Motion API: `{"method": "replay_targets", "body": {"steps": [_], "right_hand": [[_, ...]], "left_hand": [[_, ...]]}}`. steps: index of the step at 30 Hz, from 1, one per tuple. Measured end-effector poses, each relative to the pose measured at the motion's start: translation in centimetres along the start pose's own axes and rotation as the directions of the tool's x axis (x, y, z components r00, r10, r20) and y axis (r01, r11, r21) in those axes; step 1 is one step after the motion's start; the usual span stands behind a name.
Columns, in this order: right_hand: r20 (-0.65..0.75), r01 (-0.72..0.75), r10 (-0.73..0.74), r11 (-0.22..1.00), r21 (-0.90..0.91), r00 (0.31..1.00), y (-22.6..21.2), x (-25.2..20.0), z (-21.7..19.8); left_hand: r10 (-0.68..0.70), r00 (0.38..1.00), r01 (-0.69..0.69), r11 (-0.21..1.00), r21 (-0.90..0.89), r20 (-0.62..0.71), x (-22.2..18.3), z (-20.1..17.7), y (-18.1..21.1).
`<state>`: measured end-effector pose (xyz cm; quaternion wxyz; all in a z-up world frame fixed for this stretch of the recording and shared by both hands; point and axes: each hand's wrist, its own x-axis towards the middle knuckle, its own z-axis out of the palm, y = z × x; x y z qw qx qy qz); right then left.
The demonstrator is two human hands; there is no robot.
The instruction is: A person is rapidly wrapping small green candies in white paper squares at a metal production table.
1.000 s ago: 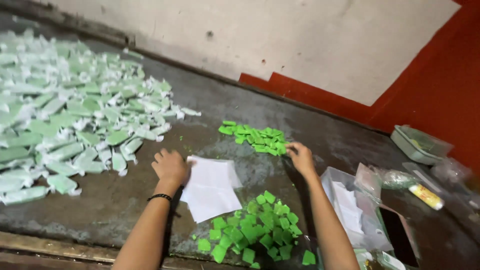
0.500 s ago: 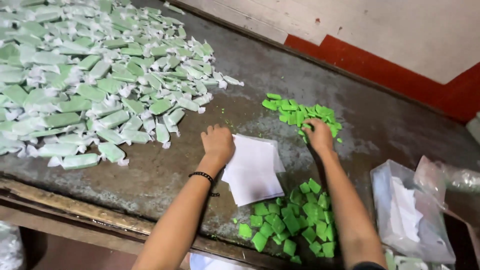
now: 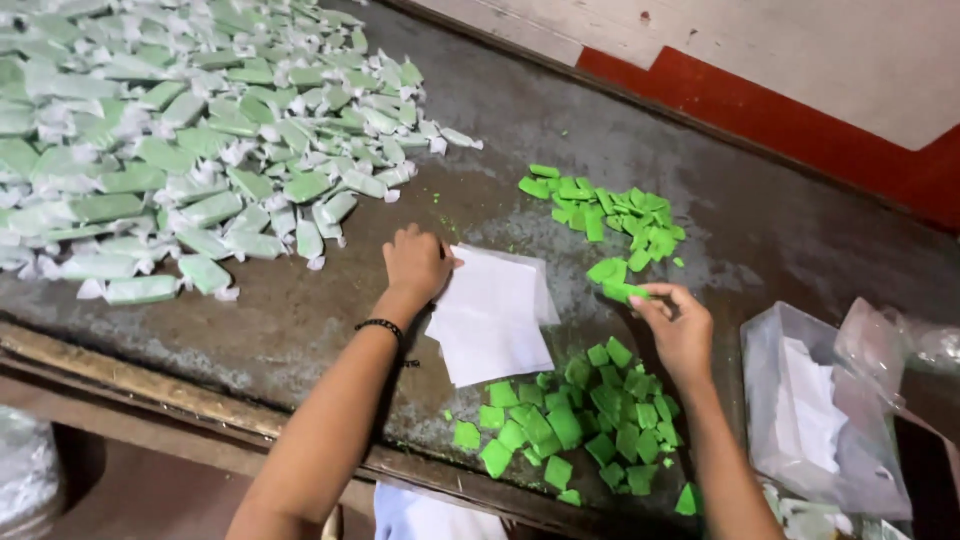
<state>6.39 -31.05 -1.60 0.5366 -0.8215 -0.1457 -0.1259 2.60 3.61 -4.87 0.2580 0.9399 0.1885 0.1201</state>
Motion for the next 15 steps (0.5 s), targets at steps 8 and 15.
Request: {"method": "replay_targets", "body": {"steps": [8, 15], "right_hand": [[0.035, 0.12, -0.121, 0.992, 0.032, 0.992, -3.4, -1.6, -0.1], [0.029, 0.118, -0.121, 0.99, 0.08, 0.992, -4.6, -2.3, 0.4]], "left_hand": [[0.009, 1.0, -0.008, 0.999, 0.033, -0.029, 0.7, 1.3, -1.0], [-0.013, 1.0, 0.013, 1.0, 0.014, -0.022, 1.4, 2.2, -1.7]]}}
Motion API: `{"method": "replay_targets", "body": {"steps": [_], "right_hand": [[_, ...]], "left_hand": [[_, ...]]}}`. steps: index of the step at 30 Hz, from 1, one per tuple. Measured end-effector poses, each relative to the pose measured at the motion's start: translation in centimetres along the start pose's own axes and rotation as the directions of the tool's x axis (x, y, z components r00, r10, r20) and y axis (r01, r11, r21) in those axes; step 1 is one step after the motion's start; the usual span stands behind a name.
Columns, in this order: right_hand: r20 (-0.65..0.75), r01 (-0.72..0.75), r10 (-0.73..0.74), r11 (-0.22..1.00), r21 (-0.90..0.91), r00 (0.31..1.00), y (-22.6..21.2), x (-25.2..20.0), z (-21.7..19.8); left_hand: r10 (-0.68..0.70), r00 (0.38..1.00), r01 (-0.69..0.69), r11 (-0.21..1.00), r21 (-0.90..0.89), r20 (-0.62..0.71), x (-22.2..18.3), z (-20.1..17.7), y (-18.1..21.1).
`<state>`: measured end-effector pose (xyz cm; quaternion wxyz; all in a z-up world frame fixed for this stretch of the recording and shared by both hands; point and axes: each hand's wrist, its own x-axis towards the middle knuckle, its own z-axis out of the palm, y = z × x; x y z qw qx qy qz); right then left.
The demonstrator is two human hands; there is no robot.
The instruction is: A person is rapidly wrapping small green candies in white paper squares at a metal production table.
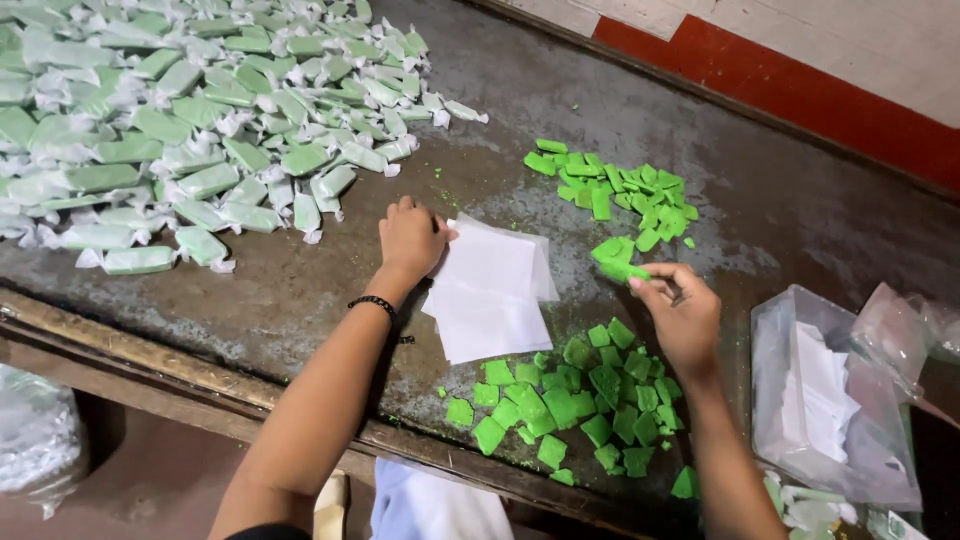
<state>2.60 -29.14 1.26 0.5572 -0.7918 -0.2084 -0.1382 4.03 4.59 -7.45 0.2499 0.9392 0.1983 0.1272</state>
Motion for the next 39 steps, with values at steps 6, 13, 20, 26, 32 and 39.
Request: {"method": "replay_targets", "body": {"steps": [6, 13, 20, 26, 32, 39], "right_hand": [[0.008, -0.074, 0.074, 0.995, 0.062, 0.997, 0.0, 0.2, 0.6], [0.264, -0.372, 0.261, 0.654, 0.659, 0.928, -1.5, -1.8, 3.6], [0.217, -0.472, 0.421, 0.742, 0.475, 0.881, 2.5, -1.4, 2.8], [0.068, -0.332, 0.332, 0.863, 0.38, 0.941, -0.6, -2.3, 3.6], [0.037, -0.22, 0.241, 0.797, 0.563, 0.97, -1.5, -1.4, 3.2], [0.157, -0.321, 0.28, 0.815, 0.482, 0.947, -0.1, -1.8, 3.6]], "left_hand": [[0.075, 0.993, -0.11, 0.868, -0.484, -0.092, 0.0, -0.5, 1.1], [0.362, 0.918, 0.018, 0.372, -0.928, 0.163, -3.6, 2.4, 6.6], [0.515, 0.806, 0.28, 0.101, -0.955, 0.291, -10.0, -2.3, 10.6], [0.354, 0.93, 0.012, 0.246, -0.969, 0.101, -8.4, -1.2, 9.9], [0.362, 0.925, 0.076, 0.122, -0.99, 0.116, -7.8, -1.3, 9.5], [0.378, 0.918, 0.107, 0.061, -0.992, 0.122, -8.1, -1.2, 9.6]]}}
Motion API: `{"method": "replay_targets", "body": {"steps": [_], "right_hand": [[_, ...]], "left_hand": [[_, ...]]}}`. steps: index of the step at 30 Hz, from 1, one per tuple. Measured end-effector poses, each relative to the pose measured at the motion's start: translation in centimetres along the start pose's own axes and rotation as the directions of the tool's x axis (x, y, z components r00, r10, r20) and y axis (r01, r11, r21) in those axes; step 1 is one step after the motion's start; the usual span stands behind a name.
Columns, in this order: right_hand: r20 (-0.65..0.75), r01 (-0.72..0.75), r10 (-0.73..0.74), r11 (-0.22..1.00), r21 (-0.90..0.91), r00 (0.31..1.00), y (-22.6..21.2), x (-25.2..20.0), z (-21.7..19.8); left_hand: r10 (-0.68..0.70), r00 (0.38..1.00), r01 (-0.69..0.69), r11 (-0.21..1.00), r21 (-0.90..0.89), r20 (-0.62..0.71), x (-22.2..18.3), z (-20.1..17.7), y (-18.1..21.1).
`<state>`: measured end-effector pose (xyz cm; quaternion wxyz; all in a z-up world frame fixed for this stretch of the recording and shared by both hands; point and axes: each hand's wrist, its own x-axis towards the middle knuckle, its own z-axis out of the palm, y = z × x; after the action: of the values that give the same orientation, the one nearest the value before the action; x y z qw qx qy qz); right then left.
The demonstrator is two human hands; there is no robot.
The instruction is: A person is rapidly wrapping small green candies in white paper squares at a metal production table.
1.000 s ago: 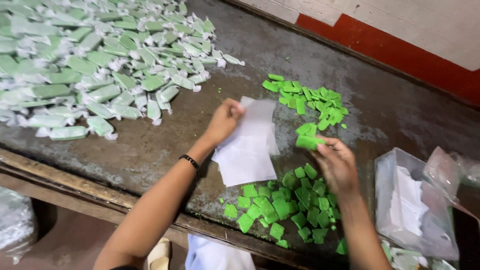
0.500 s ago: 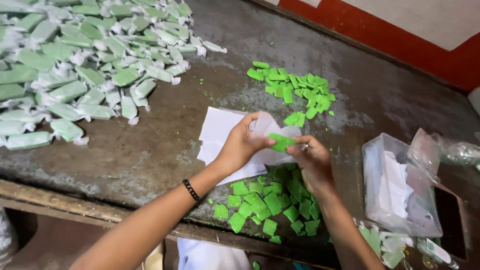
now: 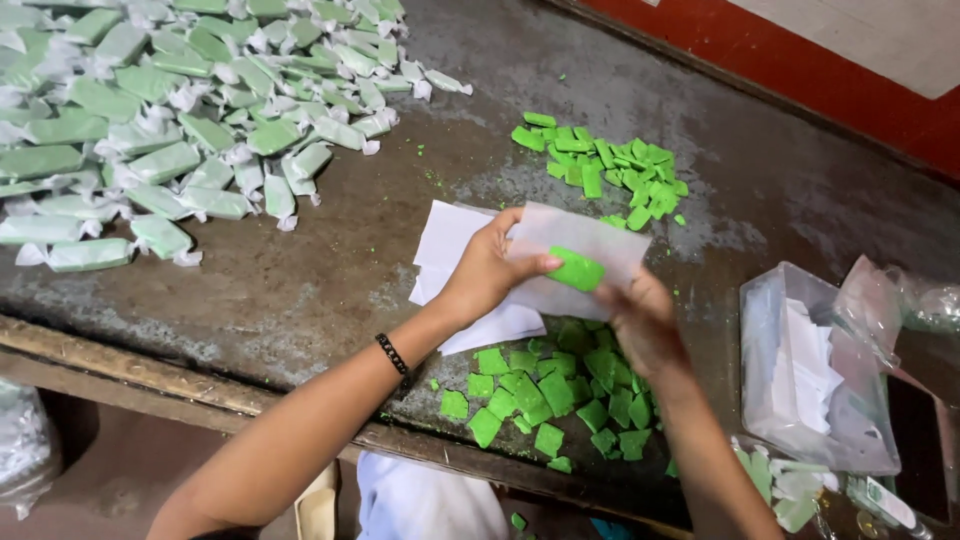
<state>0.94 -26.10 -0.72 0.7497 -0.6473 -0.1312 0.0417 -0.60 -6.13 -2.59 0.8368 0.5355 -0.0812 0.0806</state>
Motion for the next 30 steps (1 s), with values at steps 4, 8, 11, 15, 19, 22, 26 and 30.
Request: {"method": "replay_targets", "body": {"steps": [4, 8, 11, 15, 19, 22, 26, 30], "right_hand": [[-0.108, -0.039, 0.023, 0.988, -0.149, 0.994, -0.7, -0.4, 0.8], [-0.1, -0.054, 0.042, 0.992, -0.116, 0.994, -1.2, -0.9, 1.2], [-0.083, -0.019, 0.012, 0.996, -0.087, 0.997, -0.8, -0.4, 0.9], [-0.106, -0.085, 0.073, 0.99, -0.114, 0.992, 0.0, -0.2, -0.1], [-0.132, -0.105, 0.088, 0.986, -0.13, 0.987, 0.3, -0.4, 0.4], [-0.11, -0.036, 0.018, 0.986, -0.163, 0.994, 0.5, 0.1, 0.0], [-0.153, -0.043, 0.031, 0.996, -0.077, 0.988, -1.2, -0.8, 1.4], [-0.097, -0.114, 0.124, 0.988, 0.102, 0.988, 0.0, 0.2, -0.6]], "left_hand": [[-0.005, 0.999, 0.001, 0.993, 0.122, 0.032, -0.2, 0.7, 1.0], [0.015, 0.999, -0.022, 0.984, 0.175, 0.042, -0.4, 0.5, 0.9], [0.01, 0.999, -0.02, 0.979, 0.201, 0.052, -0.7, 0.7, 1.5], [0.031, 0.999, -0.043, 0.953, 0.301, 0.043, -1.0, 1.0, 1.8], [0.014, 0.997, -0.033, 0.961, 0.274, 0.072, -0.6, 0.4, 1.4], [-0.01, 0.994, -0.017, 0.973, 0.229, 0.113, -0.4, 0.0, 0.9], [0.016, 0.997, -0.038, 0.963, 0.266, 0.081, -2.2, 1.0, 4.5], [0.266, 0.957, -0.291, 0.843, 0.452, 0.119, -3.2, 1.1, 6.1]]}}
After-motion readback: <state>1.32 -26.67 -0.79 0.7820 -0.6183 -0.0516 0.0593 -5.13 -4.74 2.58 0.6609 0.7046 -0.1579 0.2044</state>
